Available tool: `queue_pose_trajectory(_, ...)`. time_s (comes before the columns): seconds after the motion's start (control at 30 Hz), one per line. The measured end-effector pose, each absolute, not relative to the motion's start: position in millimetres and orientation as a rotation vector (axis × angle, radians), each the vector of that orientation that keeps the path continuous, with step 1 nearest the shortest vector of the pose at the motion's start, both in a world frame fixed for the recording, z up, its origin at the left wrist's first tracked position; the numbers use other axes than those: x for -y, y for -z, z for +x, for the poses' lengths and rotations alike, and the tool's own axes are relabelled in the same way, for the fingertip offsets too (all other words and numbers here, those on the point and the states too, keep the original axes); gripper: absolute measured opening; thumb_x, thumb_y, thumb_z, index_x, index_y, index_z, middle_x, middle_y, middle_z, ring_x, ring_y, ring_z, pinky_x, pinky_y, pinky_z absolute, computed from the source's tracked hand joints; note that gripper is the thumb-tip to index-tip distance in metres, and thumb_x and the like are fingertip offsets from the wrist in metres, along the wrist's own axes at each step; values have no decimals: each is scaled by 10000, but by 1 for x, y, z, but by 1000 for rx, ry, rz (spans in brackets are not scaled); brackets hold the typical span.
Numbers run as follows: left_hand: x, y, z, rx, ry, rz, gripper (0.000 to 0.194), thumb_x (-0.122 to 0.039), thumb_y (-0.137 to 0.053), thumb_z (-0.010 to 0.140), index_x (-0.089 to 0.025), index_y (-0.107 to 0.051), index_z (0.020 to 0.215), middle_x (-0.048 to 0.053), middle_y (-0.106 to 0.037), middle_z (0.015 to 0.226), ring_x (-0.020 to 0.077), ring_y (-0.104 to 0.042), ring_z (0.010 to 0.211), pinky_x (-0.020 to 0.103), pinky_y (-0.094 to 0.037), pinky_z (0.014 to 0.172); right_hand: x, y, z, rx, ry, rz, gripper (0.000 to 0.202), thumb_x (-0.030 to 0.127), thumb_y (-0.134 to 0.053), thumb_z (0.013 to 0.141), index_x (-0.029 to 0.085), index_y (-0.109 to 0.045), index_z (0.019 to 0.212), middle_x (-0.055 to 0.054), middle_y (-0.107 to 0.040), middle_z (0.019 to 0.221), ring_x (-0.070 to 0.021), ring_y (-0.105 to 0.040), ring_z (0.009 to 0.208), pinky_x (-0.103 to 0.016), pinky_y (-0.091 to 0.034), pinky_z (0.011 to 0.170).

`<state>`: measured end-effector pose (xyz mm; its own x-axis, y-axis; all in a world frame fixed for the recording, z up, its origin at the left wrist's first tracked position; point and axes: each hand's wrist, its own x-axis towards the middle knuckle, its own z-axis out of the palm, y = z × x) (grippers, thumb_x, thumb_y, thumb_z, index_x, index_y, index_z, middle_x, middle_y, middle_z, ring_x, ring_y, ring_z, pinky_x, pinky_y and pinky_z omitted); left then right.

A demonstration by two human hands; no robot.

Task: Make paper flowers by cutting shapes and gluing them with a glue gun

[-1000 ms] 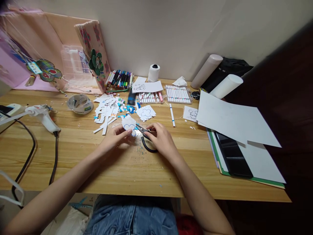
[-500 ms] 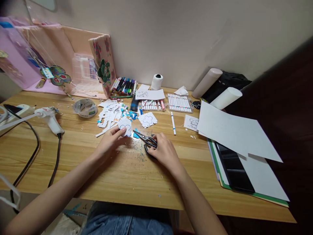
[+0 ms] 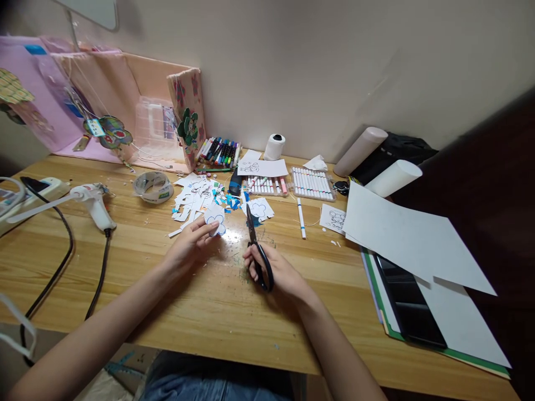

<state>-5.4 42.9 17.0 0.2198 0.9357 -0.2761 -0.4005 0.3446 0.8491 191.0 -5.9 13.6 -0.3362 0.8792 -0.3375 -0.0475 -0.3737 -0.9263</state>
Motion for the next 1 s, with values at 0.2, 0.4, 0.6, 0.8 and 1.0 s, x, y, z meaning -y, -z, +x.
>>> queue_pose_trajectory(0.2,-41,-12,-4,-834,-966,854,213,-333,-698,702,-143,-659,789,8,-635,762,112,-560,719,236,-419,726,14,-6,180,1052,-2038,-929,441,574,-452,840,149,-558,888,-9,-555,701,-76,-500,531,-209,-392,528)
queue_pose_trajectory(0.4,-46,-4,-1,-791,-997,784,239,-325,-714,678,-160,-677,847,29,-664,859,125,-581,807,235,-420,790,14,-7,181,961,-2227,-828,719,805,-297,705,148,-557,840,-20,-537,701,-108,-499,510,-255,-381,525)
queue_pose_trajectory(0.6,-51,-3,-4,-597,-819,733,287,-293,-723,656,-148,-690,902,74,-672,945,145,-599,842,251,-419,817,18,-17,179,928,-2303,-784,824,877,-221,617,153,-553,826,-12,-512,677,-107,-454,484,-260,-342,521)
queue_pose_trajectory(0.8,-47,-2,0,-684,-868,732,249,-306,-724,656,-149,-679,843,49,-666,837,134,-593,743,246,-445,724,17,-15,174,1085,-2187,-827,832,893,-222,589,163,-537,837,-25,-525,684,-129,-497,524,-275,-403,544)
queue_pose_trajectory(1.0,-44,-9,1,-809,-974,742,207,-328,-706,681,-158,-659,788,17,-646,778,110,-572,700,212,-443,637,24,1,161,1196,-2041,-836,759,822,-215,701,162,-521,919,-9,-494,670,-140,-534,565,-294,-454,584)
